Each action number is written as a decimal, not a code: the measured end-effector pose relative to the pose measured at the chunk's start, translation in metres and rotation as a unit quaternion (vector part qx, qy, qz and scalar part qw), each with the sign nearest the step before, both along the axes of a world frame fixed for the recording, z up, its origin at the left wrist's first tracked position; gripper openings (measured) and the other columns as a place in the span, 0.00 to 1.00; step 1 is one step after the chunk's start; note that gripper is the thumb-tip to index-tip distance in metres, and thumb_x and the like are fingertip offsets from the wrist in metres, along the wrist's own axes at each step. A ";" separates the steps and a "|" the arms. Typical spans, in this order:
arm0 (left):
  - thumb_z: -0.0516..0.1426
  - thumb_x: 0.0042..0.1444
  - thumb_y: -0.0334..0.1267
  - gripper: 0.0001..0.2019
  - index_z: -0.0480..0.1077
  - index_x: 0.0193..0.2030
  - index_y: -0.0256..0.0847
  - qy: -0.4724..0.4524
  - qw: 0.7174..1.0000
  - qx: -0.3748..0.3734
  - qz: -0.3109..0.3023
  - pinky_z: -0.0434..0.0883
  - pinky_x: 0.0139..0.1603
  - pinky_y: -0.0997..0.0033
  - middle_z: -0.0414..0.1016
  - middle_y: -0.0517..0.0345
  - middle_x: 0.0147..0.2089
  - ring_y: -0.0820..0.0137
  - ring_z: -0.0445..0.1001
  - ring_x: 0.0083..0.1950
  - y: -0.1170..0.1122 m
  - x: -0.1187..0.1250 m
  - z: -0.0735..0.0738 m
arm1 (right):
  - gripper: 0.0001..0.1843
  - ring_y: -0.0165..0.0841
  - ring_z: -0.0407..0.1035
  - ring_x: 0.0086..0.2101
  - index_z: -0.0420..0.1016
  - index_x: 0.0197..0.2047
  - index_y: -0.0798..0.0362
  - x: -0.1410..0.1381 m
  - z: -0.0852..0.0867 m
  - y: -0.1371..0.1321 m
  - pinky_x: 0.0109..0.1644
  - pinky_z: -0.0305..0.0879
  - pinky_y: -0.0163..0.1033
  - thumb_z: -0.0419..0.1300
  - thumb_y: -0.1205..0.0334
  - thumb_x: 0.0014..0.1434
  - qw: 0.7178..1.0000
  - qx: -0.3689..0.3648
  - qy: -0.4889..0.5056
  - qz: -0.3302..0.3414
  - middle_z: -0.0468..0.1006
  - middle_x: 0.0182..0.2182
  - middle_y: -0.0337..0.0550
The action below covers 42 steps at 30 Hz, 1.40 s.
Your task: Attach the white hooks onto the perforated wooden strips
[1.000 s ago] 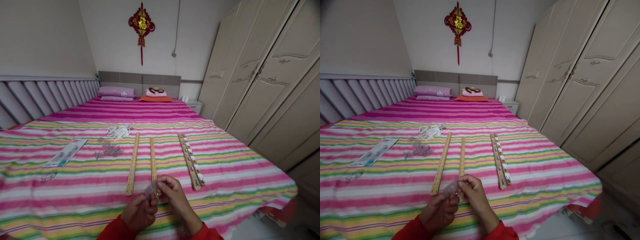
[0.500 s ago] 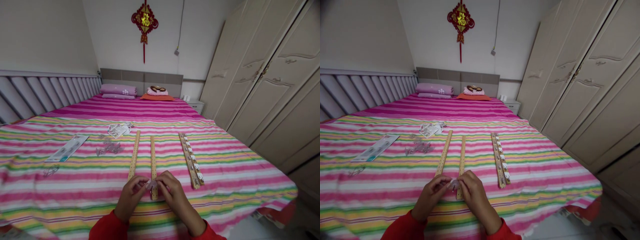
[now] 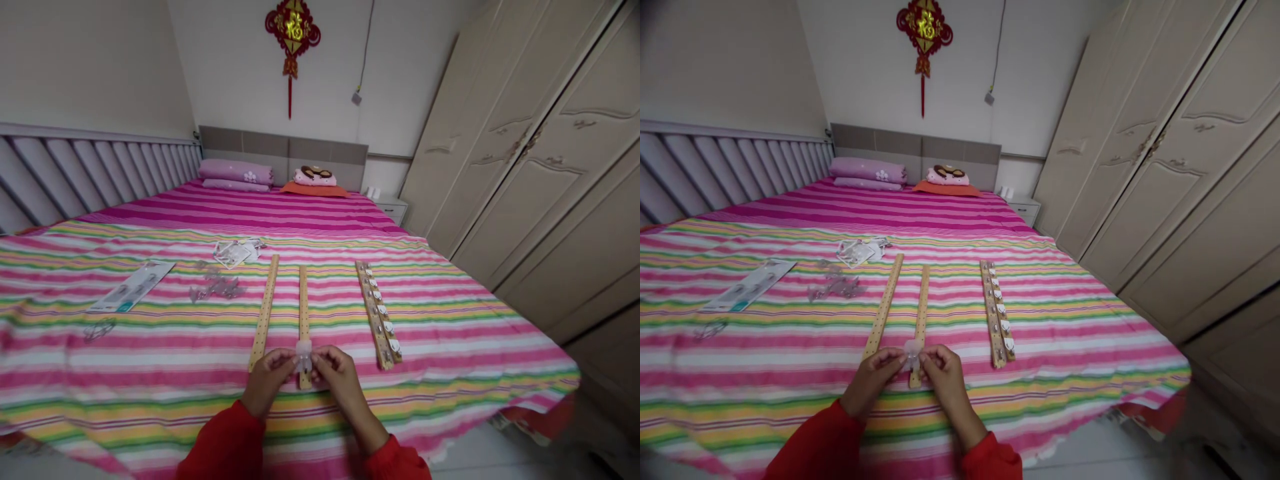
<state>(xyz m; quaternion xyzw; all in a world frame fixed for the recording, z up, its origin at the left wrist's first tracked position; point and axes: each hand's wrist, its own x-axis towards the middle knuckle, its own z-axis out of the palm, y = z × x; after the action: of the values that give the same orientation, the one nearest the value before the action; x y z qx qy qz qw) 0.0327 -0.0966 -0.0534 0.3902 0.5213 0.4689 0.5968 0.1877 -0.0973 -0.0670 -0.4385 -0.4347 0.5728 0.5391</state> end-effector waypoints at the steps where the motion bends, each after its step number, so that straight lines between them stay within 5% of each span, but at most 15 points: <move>1: 0.67 0.31 0.47 0.19 0.72 0.28 0.36 -0.005 1.000 -0.014 0.006 0.65 0.25 0.77 0.74 0.61 0.22 0.76 0.68 0.23 0.001 0.000 -0.004 | 0.23 0.26 0.63 0.16 0.72 0.28 0.55 -0.001 -0.002 -0.001 0.22 0.61 0.32 0.68 0.44 0.40 1.000 -0.013 0.009 -0.002 0.71 0.15 0.34; 18: 0.64 0.33 0.47 0.17 0.70 0.26 0.36 0.055 0.998 -0.011 0.031 0.65 0.24 0.77 0.71 0.62 0.20 0.75 0.69 0.22 0.005 0.011 -0.033 | 0.17 0.24 0.59 0.15 0.72 0.22 0.55 -0.010 -0.028 -0.002 0.19 0.55 0.30 0.68 0.50 0.40 0.995 -0.048 -0.003 -0.085 0.68 0.13 0.32; 42: 0.62 0.36 0.48 0.15 0.68 0.24 0.38 0.082 0.996 -0.008 0.044 0.60 0.21 0.77 0.69 0.63 0.19 0.75 0.66 0.21 0.007 0.015 -0.057 | 0.18 0.25 0.57 0.13 0.68 0.20 0.54 -0.015 -0.045 0.000 0.18 0.52 0.31 0.67 0.48 0.40 0.994 -0.052 -0.004 -0.099 0.66 0.11 0.32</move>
<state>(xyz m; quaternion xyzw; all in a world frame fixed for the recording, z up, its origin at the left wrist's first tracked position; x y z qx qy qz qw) 0.0474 -0.0895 -0.1099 0.3992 0.5890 0.4567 0.5339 0.1726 -0.0976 -0.1123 -0.5086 -0.3611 0.5370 0.5679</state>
